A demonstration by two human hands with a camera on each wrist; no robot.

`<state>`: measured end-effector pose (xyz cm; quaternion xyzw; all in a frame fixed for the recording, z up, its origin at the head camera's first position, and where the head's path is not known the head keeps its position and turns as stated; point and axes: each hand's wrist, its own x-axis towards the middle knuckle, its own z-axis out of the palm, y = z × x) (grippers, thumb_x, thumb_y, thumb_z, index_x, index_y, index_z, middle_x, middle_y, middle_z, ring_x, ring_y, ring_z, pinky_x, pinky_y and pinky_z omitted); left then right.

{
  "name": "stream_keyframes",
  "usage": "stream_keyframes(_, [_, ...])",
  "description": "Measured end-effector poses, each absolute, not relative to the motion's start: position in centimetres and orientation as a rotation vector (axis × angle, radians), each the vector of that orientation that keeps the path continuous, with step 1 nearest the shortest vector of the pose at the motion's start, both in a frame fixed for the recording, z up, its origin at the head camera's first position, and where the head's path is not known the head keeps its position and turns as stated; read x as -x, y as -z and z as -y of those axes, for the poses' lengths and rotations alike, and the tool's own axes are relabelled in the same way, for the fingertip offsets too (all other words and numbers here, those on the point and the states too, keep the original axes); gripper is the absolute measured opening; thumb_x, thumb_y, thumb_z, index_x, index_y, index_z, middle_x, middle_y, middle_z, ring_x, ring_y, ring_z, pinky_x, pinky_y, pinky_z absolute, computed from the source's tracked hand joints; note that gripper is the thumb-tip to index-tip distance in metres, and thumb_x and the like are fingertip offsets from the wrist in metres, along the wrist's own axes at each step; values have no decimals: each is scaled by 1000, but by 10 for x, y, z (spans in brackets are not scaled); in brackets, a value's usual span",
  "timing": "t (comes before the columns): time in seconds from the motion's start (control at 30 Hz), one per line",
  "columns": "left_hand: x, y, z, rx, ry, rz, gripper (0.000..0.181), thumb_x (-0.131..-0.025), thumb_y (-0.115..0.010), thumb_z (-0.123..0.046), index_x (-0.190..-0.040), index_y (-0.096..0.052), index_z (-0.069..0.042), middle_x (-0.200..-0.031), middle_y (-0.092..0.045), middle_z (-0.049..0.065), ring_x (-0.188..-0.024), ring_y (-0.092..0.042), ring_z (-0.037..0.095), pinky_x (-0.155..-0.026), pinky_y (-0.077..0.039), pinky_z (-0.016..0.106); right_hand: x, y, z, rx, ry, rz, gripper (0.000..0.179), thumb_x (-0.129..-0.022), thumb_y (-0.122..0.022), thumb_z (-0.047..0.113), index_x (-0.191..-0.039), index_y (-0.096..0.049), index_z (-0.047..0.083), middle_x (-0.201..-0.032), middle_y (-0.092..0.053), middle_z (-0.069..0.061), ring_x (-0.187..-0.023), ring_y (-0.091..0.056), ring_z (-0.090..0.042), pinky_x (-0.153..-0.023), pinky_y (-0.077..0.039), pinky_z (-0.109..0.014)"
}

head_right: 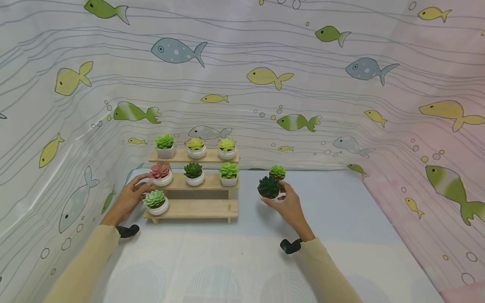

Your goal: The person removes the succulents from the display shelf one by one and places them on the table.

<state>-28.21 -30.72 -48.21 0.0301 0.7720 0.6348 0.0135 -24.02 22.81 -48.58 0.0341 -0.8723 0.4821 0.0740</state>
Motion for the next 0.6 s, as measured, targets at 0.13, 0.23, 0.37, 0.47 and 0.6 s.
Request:
stream_keyframes(0.13, [283, 483, 308, -91, -1981, -2396, 48, -100, -69, -39, -142, -53, -22, -113, -65, -8, -100, -65, 10, -82, -56, 28, 244, 489, -237, -71, -1434, 2619, 98, -79, -86, 55, -153, -42, 8, -128, -59, -15, -106, -62, -35, -81, -54, -40])
stream_keyframes(0.23, [283, 483, 308, -83, -1977, -2398, 49, -99, -69, -40, -142, -53, -22, -114, -65, -7, -100, -65, 10, -82, -55, 28, 246, 490, -244, -32, -1428, 2625, 99, -79, -86, 57, -153, -42, 8, -129, -58, -16, -107, -62, -35, -81, -54, -40])
stream_keyframes(0.37, [283, 482, 308, -83, -1978, -2394, 49, -99, -69, -41, -142, -54, -24, -114, -65, -7, -100, -65, 10, -84, -55, 30, 248, 491, -255, -2, -1419, 2626, 100, -81, -85, 55, -154, -40, 5, -131, -56, -18, -107, -61, -34, -84, -53, -41])
stream_keyframes(0.47, [284, 484, 309, -98, -1987, -2389, 47, -100, -69, -40, -142, -54, -24, -113, -66, -8, -100, -66, 10, -85, -55, 31, 251, 493, -263, 15, -1391, 2625, 101, -82, -83, 56, -155, -38, 4, -132, -55, -19, -107, -61, -35, -86, -52, -41])
stream_keyframes(0.6, [285, 485, 309, -113, -1991, -2388, 45, -100, -69, -38, -141, -54, -24, -112, -66, -8, -99, -66, 9, -84, -55, 31, 256, 496, -274, 38, -1354, 2621, 101, -83, -82, 58, -155, -38, 3, -133, -55, -19, -108, -60, -33, -86, -52, -39])
